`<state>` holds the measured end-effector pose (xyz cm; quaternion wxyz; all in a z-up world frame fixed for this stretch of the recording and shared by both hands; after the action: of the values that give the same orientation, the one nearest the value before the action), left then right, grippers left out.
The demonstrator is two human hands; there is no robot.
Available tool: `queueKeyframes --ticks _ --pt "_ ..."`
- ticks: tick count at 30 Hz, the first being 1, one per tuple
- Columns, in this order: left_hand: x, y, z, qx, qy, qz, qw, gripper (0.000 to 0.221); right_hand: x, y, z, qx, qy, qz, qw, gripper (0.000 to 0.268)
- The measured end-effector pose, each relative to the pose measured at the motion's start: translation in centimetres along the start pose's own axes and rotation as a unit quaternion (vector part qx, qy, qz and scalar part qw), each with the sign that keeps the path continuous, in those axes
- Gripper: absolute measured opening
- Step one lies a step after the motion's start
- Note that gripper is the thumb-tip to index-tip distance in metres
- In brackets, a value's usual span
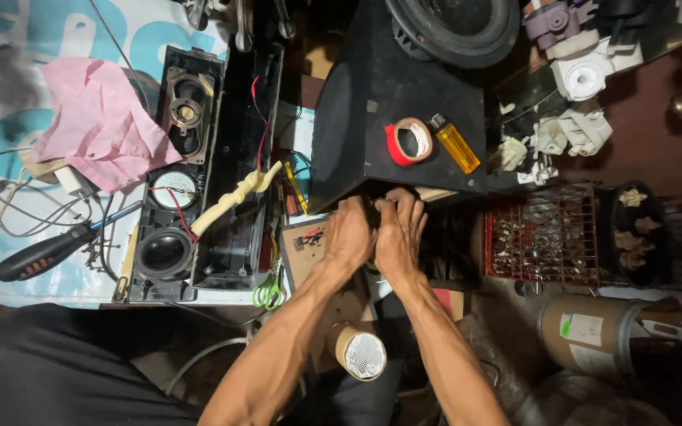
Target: Preparing and connecting additional wires for an electronic device repair, including stripping insulation and heating connections.
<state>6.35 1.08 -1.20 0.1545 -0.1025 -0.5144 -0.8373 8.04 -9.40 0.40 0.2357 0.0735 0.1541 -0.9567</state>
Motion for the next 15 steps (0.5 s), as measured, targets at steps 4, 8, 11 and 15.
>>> queueKeyframes --ticks 4,8,11,15 --pt "-0.8 -0.5 -0.8 0.005 -0.014 -0.001 1.0 0.04 -0.2 0.6 -0.6 0.004 -0.024 0.009 1.0 0.045" --pt "-1.4 -1.2 -1.3 -0.004 0.012 0.002 1.0 0.035 -0.6 -0.5 -0.1 0.022 -0.005 0.056 0.998 0.037" --pt "-1.5 -1.5 -1.5 0.01 0.024 0.008 1.0 0.035 -0.5 -0.2 -0.4 0.006 0.006 0.067 0.998 0.03" --pt "-1.6 -2.3 -1.6 0.032 0.032 0.028 0.999 0.035 -0.6 0.1 -1.1 -0.003 0.015 0.073 0.997 0.031"
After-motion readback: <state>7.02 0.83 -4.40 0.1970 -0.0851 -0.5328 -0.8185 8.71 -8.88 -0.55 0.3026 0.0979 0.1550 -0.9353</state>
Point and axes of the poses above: each hand's wrist, its own x-axis away from the middle knuckle, its own z-axis out of the back of the hand, y = z × x, the point moved 7 cm from there along -x, towards the middle knuckle, and after that the axes turned 1 degree about y, right-handed, at the moved point
